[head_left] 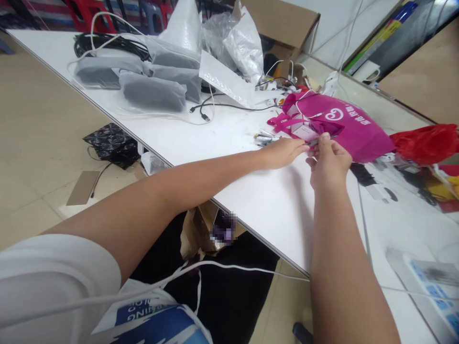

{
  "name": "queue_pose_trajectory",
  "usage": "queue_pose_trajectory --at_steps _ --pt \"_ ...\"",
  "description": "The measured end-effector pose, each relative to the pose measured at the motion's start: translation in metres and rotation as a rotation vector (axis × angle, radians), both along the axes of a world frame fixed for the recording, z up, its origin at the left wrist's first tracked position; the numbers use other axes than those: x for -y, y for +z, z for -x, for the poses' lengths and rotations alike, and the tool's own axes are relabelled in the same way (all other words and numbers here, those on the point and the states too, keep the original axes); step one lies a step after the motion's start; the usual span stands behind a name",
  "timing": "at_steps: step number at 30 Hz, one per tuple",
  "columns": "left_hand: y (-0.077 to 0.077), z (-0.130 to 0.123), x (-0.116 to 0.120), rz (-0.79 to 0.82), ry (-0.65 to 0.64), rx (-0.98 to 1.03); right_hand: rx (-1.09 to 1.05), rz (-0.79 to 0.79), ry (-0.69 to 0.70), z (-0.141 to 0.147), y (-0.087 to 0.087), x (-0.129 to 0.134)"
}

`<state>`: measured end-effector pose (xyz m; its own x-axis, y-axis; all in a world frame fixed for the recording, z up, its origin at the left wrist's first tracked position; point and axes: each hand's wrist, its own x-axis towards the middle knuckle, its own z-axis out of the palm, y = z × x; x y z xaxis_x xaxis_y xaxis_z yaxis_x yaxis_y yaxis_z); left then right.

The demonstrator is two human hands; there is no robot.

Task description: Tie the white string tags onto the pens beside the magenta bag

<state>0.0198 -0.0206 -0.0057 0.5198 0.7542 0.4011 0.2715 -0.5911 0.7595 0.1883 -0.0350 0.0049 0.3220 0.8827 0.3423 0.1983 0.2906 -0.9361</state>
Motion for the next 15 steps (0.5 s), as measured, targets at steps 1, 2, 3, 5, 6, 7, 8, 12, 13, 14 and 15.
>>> queue_pose_trajectory --at_steps 1,2,3,5,6,7,8,12,13,14,15 --pt "0.000 0.000 0.000 -0.014 0.008 -0.014 0.002 -0.005 -0.003 0.001 0.001 0.001" --pt "0.000 0.000 0.000 -0.022 0.016 -0.026 0.001 -0.004 -0.005 0.002 0.002 0.001" --pt "-0.001 0.000 0.000 -0.026 0.022 -0.034 -0.002 0.002 -0.005 0.004 0.003 0.003" --pt "-0.002 -0.001 -0.002 -0.024 0.029 -0.034 -0.001 0.024 0.007 0.007 0.004 0.005" --pt "-0.002 -0.001 -0.003 -0.021 0.026 -0.029 0.005 0.034 0.019 0.008 0.005 0.006" --pt "-0.003 -0.001 -0.004 -0.019 0.020 -0.021 0.016 0.041 0.030 0.009 0.005 0.007" --pt "-0.003 -0.001 -0.004 -0.019 0.015 -0.015 0.027 0.042 0.036 0.010 0.005 0.008" --pt "-0.003 -0.001 -0.002 -0.019 0.031 -0.017 0.064 -0.006 -0.019 0.015 0.003 0.008" --pt "-0.003 -0.001 -0.001 -0.016 0.038 -0.016 0.070 -0.023 -0.036 0.017 0.003 0.009" --pt "-0.002 -0.002 0.000 -0.011 0.037 -0.013 0.080 -0.039 -0.051 0.018 0.003 0.009" --pt "-0.002 -0.002 0.001 -0.003 0.029 -0.008 0.094 -0.054 -0.067 0.018 0.003 0.010"
